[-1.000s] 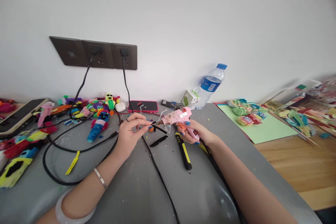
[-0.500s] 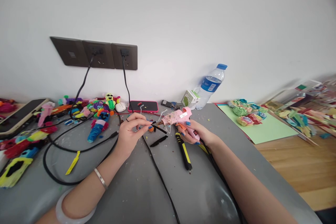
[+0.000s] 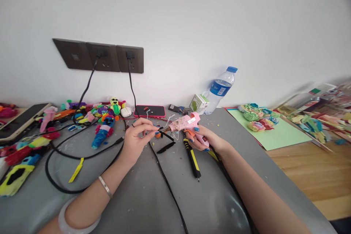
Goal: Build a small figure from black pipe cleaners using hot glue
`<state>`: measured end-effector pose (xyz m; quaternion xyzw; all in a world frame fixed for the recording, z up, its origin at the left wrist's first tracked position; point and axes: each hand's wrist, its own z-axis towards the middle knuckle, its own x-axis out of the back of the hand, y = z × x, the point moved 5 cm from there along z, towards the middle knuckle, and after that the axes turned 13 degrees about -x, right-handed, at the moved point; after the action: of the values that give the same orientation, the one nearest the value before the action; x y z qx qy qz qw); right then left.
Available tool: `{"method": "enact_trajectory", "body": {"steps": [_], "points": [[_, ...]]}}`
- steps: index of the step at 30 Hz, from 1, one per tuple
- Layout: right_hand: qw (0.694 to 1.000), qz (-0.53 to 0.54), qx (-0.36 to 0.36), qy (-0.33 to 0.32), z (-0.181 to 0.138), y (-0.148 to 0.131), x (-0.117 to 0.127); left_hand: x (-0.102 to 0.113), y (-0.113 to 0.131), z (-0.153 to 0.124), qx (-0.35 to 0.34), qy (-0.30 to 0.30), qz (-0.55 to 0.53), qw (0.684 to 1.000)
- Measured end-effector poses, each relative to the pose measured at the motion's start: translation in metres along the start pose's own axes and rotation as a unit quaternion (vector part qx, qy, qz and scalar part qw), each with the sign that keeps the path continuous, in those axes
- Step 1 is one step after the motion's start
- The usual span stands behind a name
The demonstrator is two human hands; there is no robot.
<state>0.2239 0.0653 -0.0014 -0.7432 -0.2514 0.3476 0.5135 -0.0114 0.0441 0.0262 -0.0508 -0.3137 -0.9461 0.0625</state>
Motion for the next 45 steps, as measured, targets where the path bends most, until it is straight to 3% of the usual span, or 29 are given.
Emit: {"method": "enact_trajectory", "body": {"steps": [35,45], "points": [[0.999,0.016,-0.019,-0.020,0.0001,0.0048,0.0060,-0.0006,-0.0006,-0.0001,0.016,0.011,-0.007,1.000],[0.999,0.031,-0.019,0.006,-0.0012,0.0027,0.0080,-0.0005,0.0015,0.0011,0.013,0.005,-0.003,1.000]]}}
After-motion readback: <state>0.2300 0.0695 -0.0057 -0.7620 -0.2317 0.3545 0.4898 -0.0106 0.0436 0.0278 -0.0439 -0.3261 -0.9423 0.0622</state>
